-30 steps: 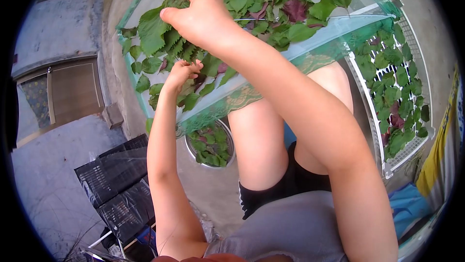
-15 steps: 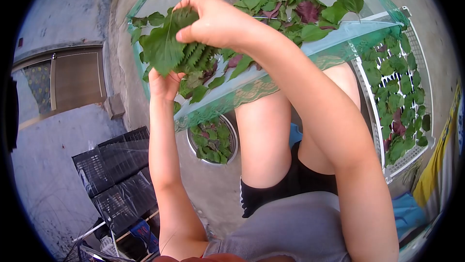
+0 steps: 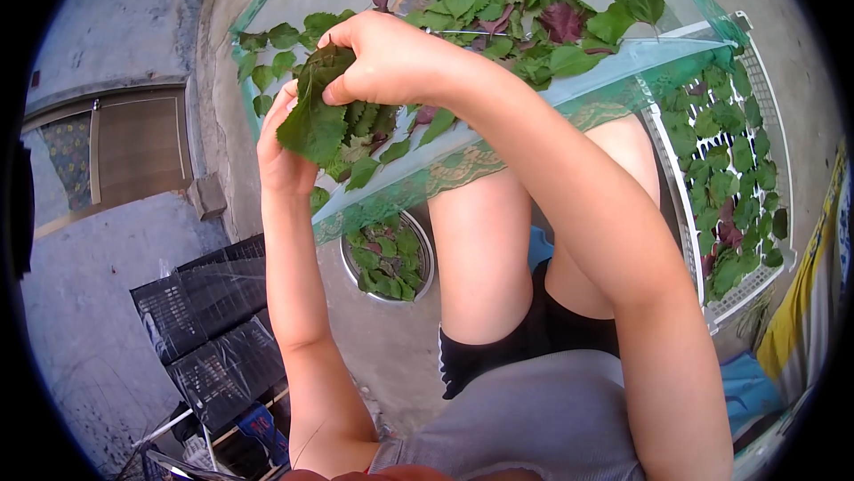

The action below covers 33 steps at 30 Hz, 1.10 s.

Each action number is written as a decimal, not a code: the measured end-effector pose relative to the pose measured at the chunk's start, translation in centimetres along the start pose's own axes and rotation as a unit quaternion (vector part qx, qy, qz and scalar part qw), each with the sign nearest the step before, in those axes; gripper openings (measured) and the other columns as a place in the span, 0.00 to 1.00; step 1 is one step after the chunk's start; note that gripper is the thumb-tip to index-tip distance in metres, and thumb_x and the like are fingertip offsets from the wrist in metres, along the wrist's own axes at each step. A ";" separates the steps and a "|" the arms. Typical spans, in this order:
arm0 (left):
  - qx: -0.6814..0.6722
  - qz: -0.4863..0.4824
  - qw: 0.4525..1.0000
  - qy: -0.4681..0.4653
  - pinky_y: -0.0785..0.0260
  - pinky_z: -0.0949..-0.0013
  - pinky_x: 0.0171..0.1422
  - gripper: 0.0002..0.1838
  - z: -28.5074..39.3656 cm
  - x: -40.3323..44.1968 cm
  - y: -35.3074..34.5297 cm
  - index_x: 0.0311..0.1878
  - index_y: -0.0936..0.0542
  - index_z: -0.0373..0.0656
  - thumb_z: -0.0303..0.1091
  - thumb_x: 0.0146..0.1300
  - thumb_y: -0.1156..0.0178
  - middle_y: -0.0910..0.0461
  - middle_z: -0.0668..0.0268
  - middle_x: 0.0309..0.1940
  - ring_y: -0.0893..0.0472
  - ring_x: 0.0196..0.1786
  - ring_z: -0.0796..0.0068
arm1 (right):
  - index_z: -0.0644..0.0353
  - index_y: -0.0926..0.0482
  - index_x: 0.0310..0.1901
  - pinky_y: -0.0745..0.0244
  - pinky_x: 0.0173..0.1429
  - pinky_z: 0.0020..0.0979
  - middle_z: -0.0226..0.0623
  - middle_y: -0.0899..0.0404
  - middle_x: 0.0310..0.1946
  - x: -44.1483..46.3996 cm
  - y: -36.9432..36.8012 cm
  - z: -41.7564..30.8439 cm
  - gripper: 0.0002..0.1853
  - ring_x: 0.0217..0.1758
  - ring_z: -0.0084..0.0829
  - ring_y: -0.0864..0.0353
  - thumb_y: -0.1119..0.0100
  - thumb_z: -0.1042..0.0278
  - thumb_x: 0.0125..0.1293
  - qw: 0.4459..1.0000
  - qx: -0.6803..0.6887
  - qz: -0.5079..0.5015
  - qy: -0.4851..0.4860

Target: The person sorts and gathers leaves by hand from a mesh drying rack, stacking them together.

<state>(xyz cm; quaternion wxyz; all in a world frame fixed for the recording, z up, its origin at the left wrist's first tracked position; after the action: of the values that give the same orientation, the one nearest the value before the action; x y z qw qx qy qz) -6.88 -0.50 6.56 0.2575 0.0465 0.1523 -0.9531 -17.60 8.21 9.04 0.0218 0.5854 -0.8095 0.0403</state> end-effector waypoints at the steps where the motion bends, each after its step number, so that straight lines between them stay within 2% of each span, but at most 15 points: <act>1: 0.012 -0.007 1.000 -0.003 0.29 0.69 0.54 0.14 0.0 0.1 0.0 0.49 0.28 0.36 0.35 0.65 0.49 0.22 0.61 0.45 0.21 0.47 0.71 | 0.66 0.21 0.43 0.27 0.43 0.30 0.40 0.18 0.32 0.1 0.0 0.1 0.18 0.36 0.30 0.21 0.35 0.72 0.48 1.000 0.000 -0.001 0.002; 8: 0.016 0.044 0.999 -0.003 0.26 0.69 0.51 0.12 0.4 0.6 1.1 0.48 0.26 0.36 0.31 0.66 0.48 0.20 0.62 0.42 0.19 0.42 0.72 | 0.67 0.21 0.41 0.26 0.43 0.31 0.43 0.19 0.31 0.1 0.1 -0.3 0.17 0.36 0.31 0.20 0.35 0.72 0.48 1.000 -0.018 -0.002 0.020; 9: 0.020 0.055 0.998 -0.002 0.26 0.72 0.48 0.10 0.6 0.7 1.5 0.47 0.26 0.37 0.29 0.65 0.46 0.20 0.62 0.40 0.19 0.41 0.74 | 0.67 0.21 0.41 0.26 0.43 0.31 0.43 0.19 0.31 0.1 0.2 -0.4 0.17 0.36 0.31 0.20 0.35 0.72 0.48 1.000 -0.018 -0.001 0.020; 11: 0.031 0.081 0.996 0.003 0.26 0.74 0.45 0.08 1.0 0.6 1.9 0.44 0.25 0.38 0.28 0.63 0.44 0.19 0.63 0.39 0.19 0.39 0.76 | 0.65 0.21 0.41 0.29 0.47 0.27 0.34 0.19 0.31 0.0 -0.5 -0.5 0.14 0.37 0.23 0.24 0.37 0.76 0.50 0.997 -0.060 -0.039 0.024; 12: 0.031 0.081 0.996 0.003 0.26 0.74 0.45 0.08 1.1 0.6 1.7 0.44 0.25 0.38 0.28 0.63 0.44 0.19 0.63 0.39 0.19 0.39 0.76 | 0.65 0.21 0.41 0.29 0.47 0.27 0.34 0.19 0.31 0.0 -0.6 -0.2 0.14 0.37 0.23 0.24 0.37 0.76 0.50 0.997 -0.059 -0.039 0.024; 14: 0.033 0.096 0.995 0.002 0.26 0.75 0.40 0.08 1.3 0.5 1.6 0.44 0.25 0.38 0.28 0.63 0.44 0.19 0.64 0.38 0.19 0.37 0.78 | 0.65 0.20 0.42 0.25 0.41 0.33 0.44 0.18 0.30 0.0 -0.5 -0.4 0.17 0.35 0.34 0.19 0.35 0.72 0.47 0.995 -0.062 -0.029 0.066; 20: 0.043 0.086 0.995 0.023 0.29 0.78 0.29 0.07 1.4 0.3 2.3 0.43 0.25 0.39 0.28 0.62 0.45 0.20 0.69 0.31 0.22 0.29 0.83 | 0.63 0.20 0.44 0.24 0.39 0.33 0.45 0.18 0.29 -0.7 -1.9 -0.8 0.19 0.33 0.36 0.19 0.36 0.73 0.47 0.988 -0.094 -0.108 0.062; 22: 0.068 0.097 0.992 0.047 0.30 0.79 0.27 0.06 1.2 0.3 3.0 0.41 0.24 0.39 0.28 0.62 0.44 0.21 0.70 0.29 0.23 0.27 0.84 | 0.63 0.21 0.45 0.25 0.39 0.34 0.45 0.18 0.30 -1.0 -2.4 -0.4 0.19 0.33 0.36 0.19 0.36 0.73 0.47 0.986 -0.100 -0.133 0.030; 24: 0.093 0.106 0.987 0.071 0.31 0.79 0.26 0.05 0.9 0.2 3.3 0.40 0.24 0.39 0.28 0.61 0.43 0.22 0.71 0.28 0.24 0.24 0.85 | 0.64 0.20 0.40 0.26 0.43 0.31 0.40 0.18 0.31 -1.6 -3.7 -0.7 0.14 0.35 0.31 0.19 0.39 0.77 0.48 0.971 -0.135 -0.189 0.053; 25: 0.117 0.090 0.985 0.093 0.31 0.80 0.24 0.05 0.6 0.1 2.9 0.38 0.23 0.39 0.28 0.60 0.42 0.22 0.71 0.27 0.25 0.23 0.86 | 0.64 0.20 0.40 0.26 0.45 0.32 0.41 0.19 0.34 -1.9 -4.3 -0.4 0.14 0.39 0.35 0.19 0.39 0.78 0.48 0.966 -0.129 -0.222 0.032; 28: 0.154 0.071 0.977 0.127 0.34 0.82 0.20 0.03 0.0 -0.1 2.3 0.35 0.22 0.40 0.28 0.59 0.40 0.22 0.72 0.25 0.27 0.19 0.86 | 0.63 0.20 0.40 0.27 0.48 0.34 0.40 0.21 0.36 -2.3 -5.4 0.3 0.15 0.42 0.38 0.21 0.39 0.79 0.47 0.953 -0.154 -0.259 0.039; 29: 0.166 0.037 0.974 0.151 0.35 0.82 0.20 0.04 -0.7 -0.2 1.7 0.36 0.23 0.40 0.28 0.59 0.40 0.22 0.71 0.24 0.27 0.19 0.86 | 0.62 0.20 0.37 0.29 0.53 0.34 0.39 0.25 0.43 -2.2 -5.4 0.6 0.13 0.50 0.39 0.25 0.39 0.81 0.46 0.955 -0.160 -0.249 0.030; 30: 0.177 0.003 0.969 0.174 0.35 0.83 0.20 0.04 -1.3 -0.3 1.0 0.36 0.23 0.40 0.28 0.58 0.40 0.22 0.71 0.24 0.27 0.19 0.87 | 0.62 0.20 0.37 0.29 0.53 0.34 0.39 0.25 0.43 -2.3 -5.5 0.7 0.13 0.50 0.39 0.25 0.39 0.81 0.46 0.955 -0.160 -0.250 0.030; 32: 0.141 -0.014 0.973 0.183 0.36 0.83 0.20 0.06 -1.7 -0.3 0.3 0.38 0.25 0.41 0.27 0.58 0.40 0.22 0.70 0.24 0.27 0.18 0.86 | 0.60 0.20 0.33 0.31 0.56 0.35 0.39 0.28 0.47 -1.9 -4.3 -1.1 0.11 0.56 0.39 0.30 0.39 0.82 0.44 0.948 -0.245 -0.148 0.138; 33: 0.113 -0.018 0.979 0.170 0.36 0.83 0.20 0.07 -1.6 0.0 0.2 0.39 0.27 0.41 0.27 0.59 0.41 0.21 0.68 0.25 0.27 0.18 0.86 | 0.59 0.21 0.30 0.33 0.60 0.37 0.41 0.31 0.54 -1.7 -4.0 -1.1 0.10 0.62 0.41 0.35 0.40 0.83 0.43 0.955 -0.229 -0.136 0.134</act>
<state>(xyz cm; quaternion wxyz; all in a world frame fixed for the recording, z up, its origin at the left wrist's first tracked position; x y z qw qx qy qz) -6.72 -0.14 4.96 0.2036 0.2334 0.0862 -0.9469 -13.30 8.64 10.20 0.2686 0.6585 -0.6994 -0.0715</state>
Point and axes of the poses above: each hand's wrist, its own x-axis towards the middle knuckle, its own y-axis out of the back of the hand, z = x × y, the point moved 10 cm from there along x, towards the middle knuckle
